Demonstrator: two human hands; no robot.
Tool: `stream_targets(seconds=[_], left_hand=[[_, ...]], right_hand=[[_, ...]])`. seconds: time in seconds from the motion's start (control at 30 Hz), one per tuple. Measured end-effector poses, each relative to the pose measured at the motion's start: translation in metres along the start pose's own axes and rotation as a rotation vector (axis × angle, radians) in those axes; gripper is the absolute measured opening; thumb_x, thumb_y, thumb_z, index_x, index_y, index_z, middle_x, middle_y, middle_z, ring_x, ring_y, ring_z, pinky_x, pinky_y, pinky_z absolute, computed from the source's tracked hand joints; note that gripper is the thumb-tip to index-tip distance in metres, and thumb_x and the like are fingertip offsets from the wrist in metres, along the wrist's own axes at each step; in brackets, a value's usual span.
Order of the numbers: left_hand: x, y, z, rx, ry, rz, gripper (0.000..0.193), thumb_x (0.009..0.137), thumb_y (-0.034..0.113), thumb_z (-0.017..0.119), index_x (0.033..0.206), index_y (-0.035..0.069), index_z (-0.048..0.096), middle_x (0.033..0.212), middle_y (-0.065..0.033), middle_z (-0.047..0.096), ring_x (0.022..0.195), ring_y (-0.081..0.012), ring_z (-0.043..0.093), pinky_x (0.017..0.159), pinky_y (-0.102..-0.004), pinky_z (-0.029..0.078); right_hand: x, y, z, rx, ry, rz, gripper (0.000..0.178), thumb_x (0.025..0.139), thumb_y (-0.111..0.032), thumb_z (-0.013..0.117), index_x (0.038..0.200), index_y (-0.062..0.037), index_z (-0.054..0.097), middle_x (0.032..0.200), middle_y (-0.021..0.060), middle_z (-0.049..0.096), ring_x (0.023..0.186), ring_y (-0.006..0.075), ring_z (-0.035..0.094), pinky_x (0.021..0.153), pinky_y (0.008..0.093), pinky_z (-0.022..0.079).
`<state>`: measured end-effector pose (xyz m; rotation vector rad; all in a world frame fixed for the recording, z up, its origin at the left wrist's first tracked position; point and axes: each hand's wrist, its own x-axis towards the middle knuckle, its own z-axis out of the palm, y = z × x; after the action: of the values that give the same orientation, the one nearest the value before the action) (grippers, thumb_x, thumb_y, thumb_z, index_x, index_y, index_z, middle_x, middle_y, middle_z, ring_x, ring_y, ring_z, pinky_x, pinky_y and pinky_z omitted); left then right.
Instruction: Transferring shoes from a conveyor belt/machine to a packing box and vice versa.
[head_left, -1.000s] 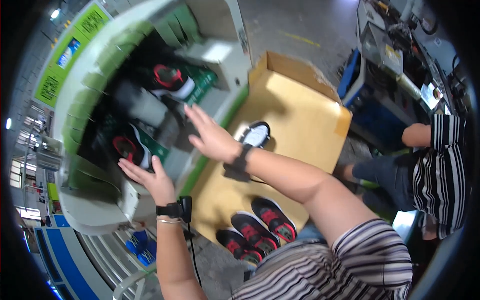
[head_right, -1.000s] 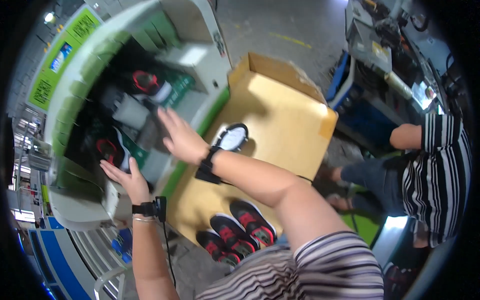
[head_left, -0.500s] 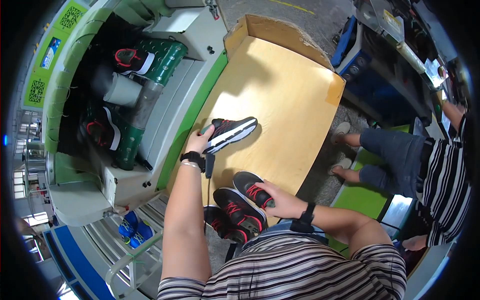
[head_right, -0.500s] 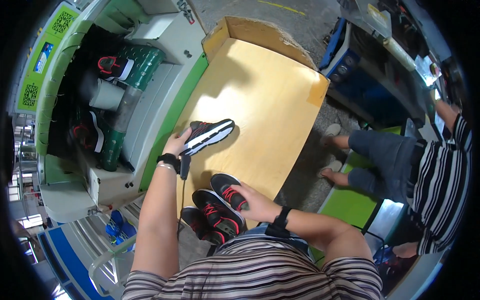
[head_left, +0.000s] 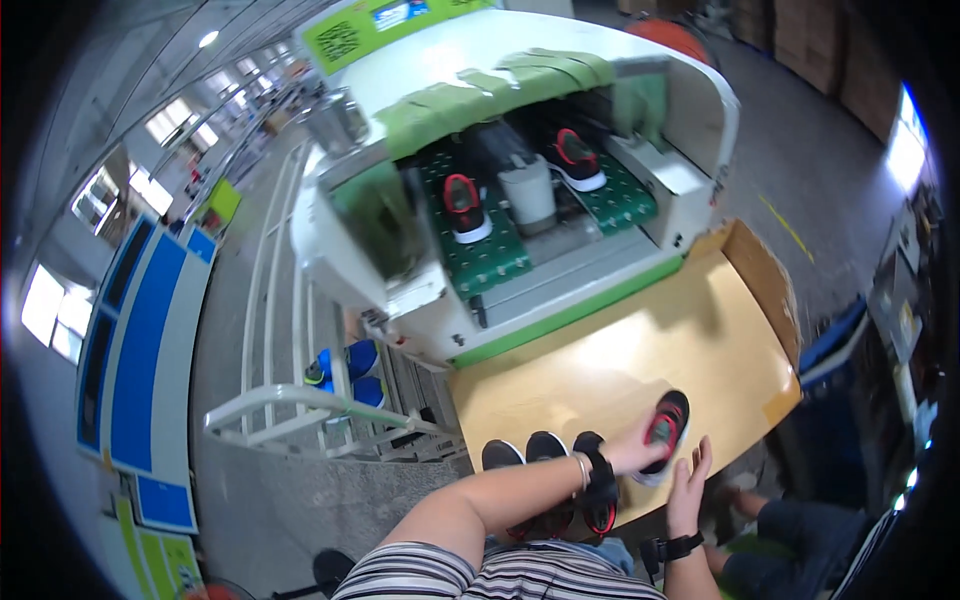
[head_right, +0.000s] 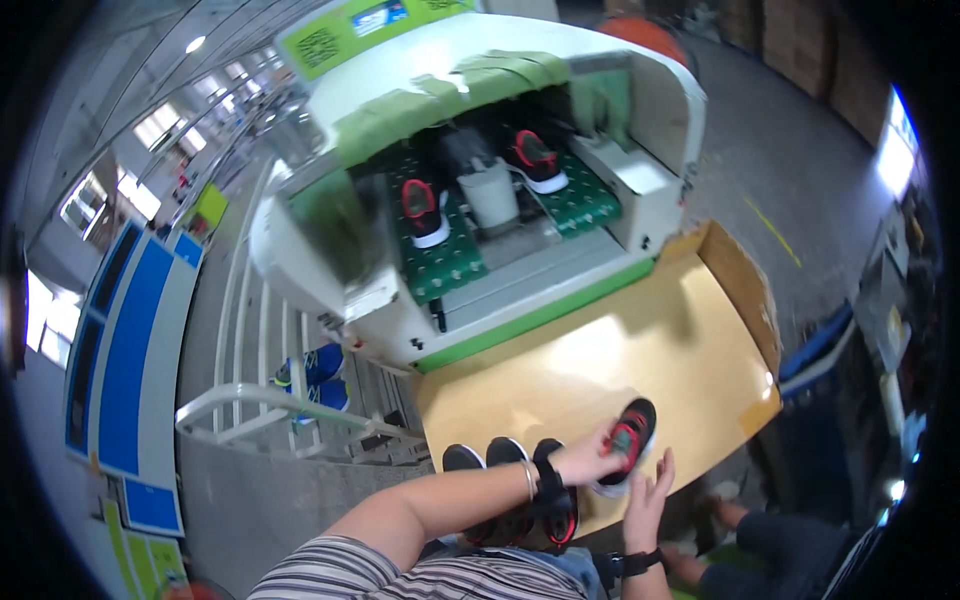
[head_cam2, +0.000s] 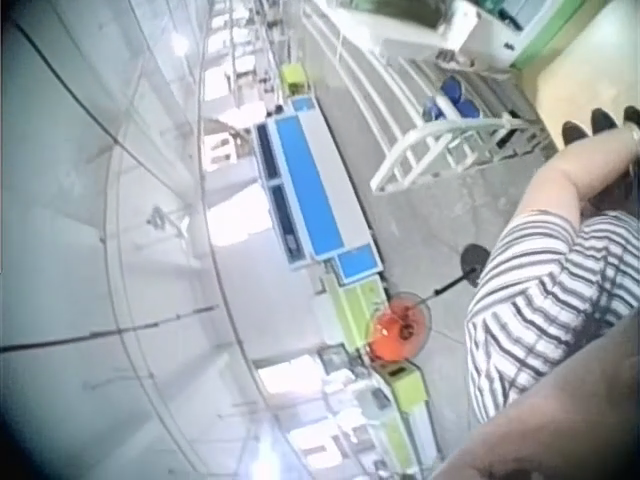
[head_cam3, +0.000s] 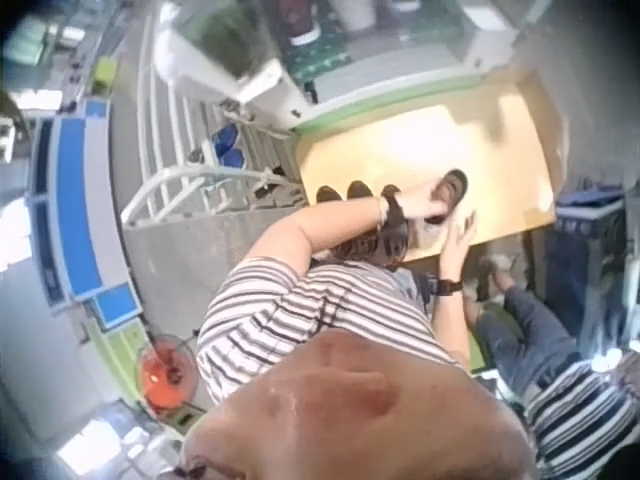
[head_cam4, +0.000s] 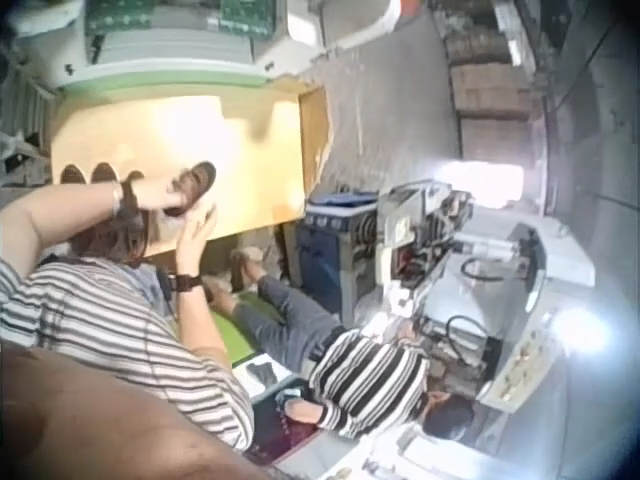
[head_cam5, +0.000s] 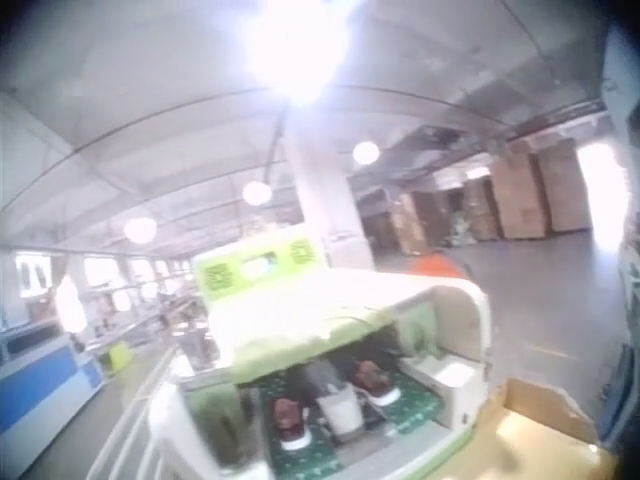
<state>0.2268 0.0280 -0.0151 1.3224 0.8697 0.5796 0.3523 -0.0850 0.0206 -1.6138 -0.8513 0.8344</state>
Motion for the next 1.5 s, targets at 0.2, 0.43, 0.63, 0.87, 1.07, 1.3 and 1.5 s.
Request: stream_targets(seconds=[0.2,0.43,0.63,0.87,1.07,1.3,1.5], left_hand=[[-0.077,0.05,-0.025,0.31,-0.464,-0.067,0.055,0.097,0.034,0.056,0.142,0.004,0.043,0.12,-0.0199,0.063,0.109,-0.0259,0.064,0.091,-0.0328,0.05],[-0.209,0.026,-0.127,0.101,0.233,-0.251,0.037,0.096,0.022,0.059,0.125,-0.001,0.056,0.108,-0.0129,0.067,0.101,-0.0182,0.064,0.09,-0.0306,0.05],[-0.346,-0.032,-0.168,0.501,0.488,-0.334,0.043,0.092,0.027,0.059,0.126,0.0,0.056,0.119,-0.0191,0.064,0.111,-0.0317,0.062,0.093,-0.0385,0.049],[-0.539,-0.178,-0.197,0.555,0.473,-0.786,0.053,0.084,0.037,0.062,0.125,0.004,0.06,0.12,-0.0212,0.064,0.112,-0.0374,0.06,0.096,-0.0436,0.048],[-0.756,-0.322,-0.176,0.829,0.35,-1.075,0.039,0.094,0.032,0.046,0.109,0.005,0.07,0.118,-0.0161,0.067,0.112,-0.0329,0.062,0.093,-0.0466,0.049],[-0.868,-0.425,-0.087,0.539,0.403,-1.34,0.036,0.088,0.034,0.054,0.108,0.007,0.067,0.115,-0.0193,0.063,0.108,-0.0376,0.062,0.092,-0.0493,0.049],[-0.872,-0.438,-0.09,0.211,0.354,-1.226,0.047,0.093,0.041,0.045,0.128,0.009,0.049,0.136,-0.0186,0.043,0.123,-0.0385,0.049,0.102,-0.051,0.041]], right_hand=[[0.041,-0.016,-0.035,-0.406,-0.245,0.236,0.089,0.07,-0.013,0.078,0.145,-0.0001,0.032,0.127,0.026,0.053,0.117,0.03,0.055,0.098,0.0378,0.044],[0.002,0.043,-0.02,-0.519,-0.322,-0.068,0.079,0.069,-0.011,0.078,0.138,0.001,0.041,0.131,0.0218,0.052,0.122,0.0348,0.052,0.106,0.0377,0.038],[-0.047,0.032,0.016,-0.473,-0.207,-0.183,0.08,0.075,-0.007,0.073,0.142,0.0058,0.032,0.139,0.0261,0.041,0.131,0.0381,0.042,0.112,0.0396,0.031],[-0.135,-0.053,0.129,-0.549,-0.26,-0.635,0.052,0.079,-0.002,0.064,0.129,0.0016,0.048,0.144,0.0241,0.035,0.131,0.041,0.039,0.112,0.0456,0.03],[-0.255,-0.059,0.235,-0.513,-0.75,-0.72,0.037,0.077,-0.007,0.069,0.113,-0.0055,0.061,0.141,0.0247,0.035,0.117,0.0397,0.051,0.103,0.0419,0.041],[-0.31,-0.019,0.338,-0.609,-1.503,-0.867,0.034,0.086,-0.021,0.068,0.116,-0.0066,0.062,0.131,0.0215,0.05,0.112,0.0381,0.057,0.098,0.0406,0.047],[-0.283,0.072,0.423,-1.037,-1.665,-0.66,0.043,0.089,-0.037,0.06,0.12,-0.0071,0.061,0.115,0.018,0.063,0.108,0.0358,0.059,0.092,0.0426,0.048]])
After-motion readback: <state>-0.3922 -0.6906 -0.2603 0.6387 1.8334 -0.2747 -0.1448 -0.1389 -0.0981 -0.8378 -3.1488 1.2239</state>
